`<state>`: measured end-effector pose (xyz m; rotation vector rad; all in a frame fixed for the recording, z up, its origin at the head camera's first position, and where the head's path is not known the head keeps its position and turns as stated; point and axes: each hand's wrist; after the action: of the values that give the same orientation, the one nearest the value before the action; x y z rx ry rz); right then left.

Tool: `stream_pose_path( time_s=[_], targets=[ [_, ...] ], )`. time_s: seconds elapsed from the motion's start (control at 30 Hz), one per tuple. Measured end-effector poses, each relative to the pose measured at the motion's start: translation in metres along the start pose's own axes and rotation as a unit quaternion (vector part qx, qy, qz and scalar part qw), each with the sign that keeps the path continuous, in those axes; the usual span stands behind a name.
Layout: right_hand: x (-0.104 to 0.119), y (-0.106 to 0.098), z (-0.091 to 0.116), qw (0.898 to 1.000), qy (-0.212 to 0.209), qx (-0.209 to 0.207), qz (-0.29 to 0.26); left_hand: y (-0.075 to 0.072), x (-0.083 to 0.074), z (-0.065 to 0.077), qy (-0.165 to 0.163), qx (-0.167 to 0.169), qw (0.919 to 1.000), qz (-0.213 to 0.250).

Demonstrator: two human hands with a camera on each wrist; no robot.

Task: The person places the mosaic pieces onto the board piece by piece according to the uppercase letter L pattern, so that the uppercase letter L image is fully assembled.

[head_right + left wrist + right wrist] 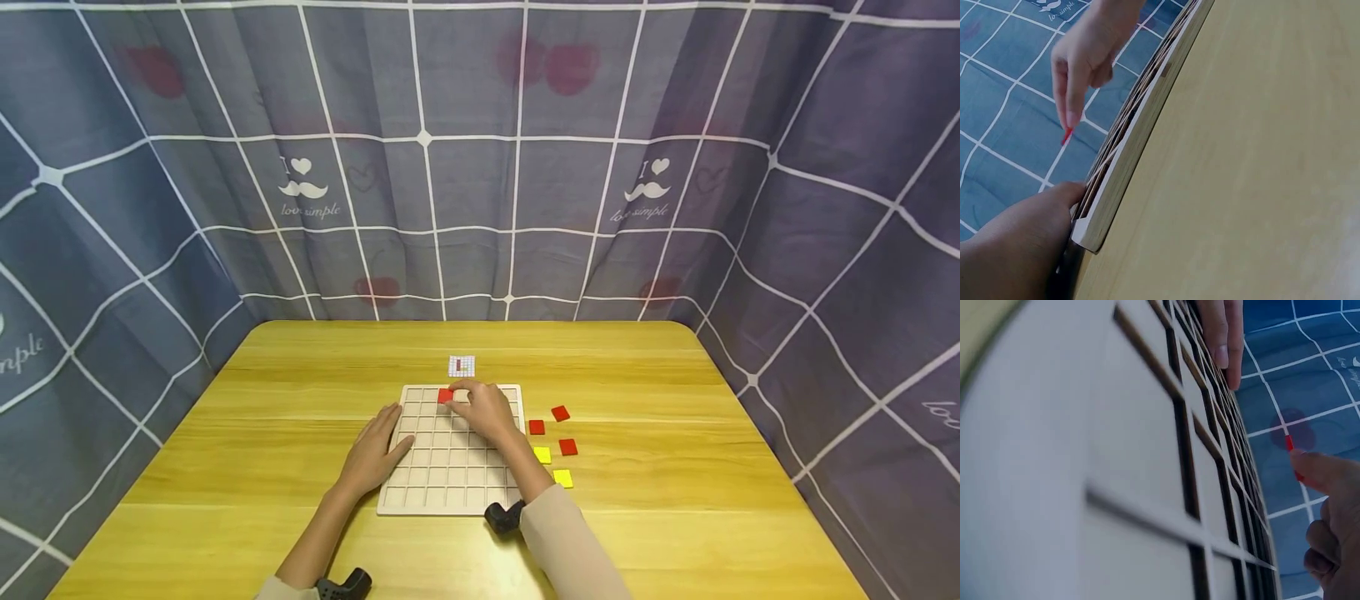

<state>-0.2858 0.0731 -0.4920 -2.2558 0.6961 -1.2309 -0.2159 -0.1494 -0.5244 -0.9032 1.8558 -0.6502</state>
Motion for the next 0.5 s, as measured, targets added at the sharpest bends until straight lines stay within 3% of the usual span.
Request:
stream_pose_path(
  time_s=[0.23, 0.5],
  targets=[
    [-0.009, 0.013, 0.003, 0.999, 0.022, 0.048, -0.009, 0.001, 0.001, 0.0, 0.001, -0.003, 1.0, 0.0],
    [-0.009, 0.016, 0.002, 0.998, 0.03, 0.054, 0.02, 0.001, 0.0, 0.0, 0.002, -0.002, 1.0, 0.0]
  ],
)
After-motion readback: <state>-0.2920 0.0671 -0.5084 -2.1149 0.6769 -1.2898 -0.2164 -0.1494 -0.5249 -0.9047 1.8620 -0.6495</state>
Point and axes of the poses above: each hand's wrist, its own z-axis away from the middle knuckle, its own y-axis out of the palm, x = y × z, and after that the axes turned 12 degrees about -x, right-handed
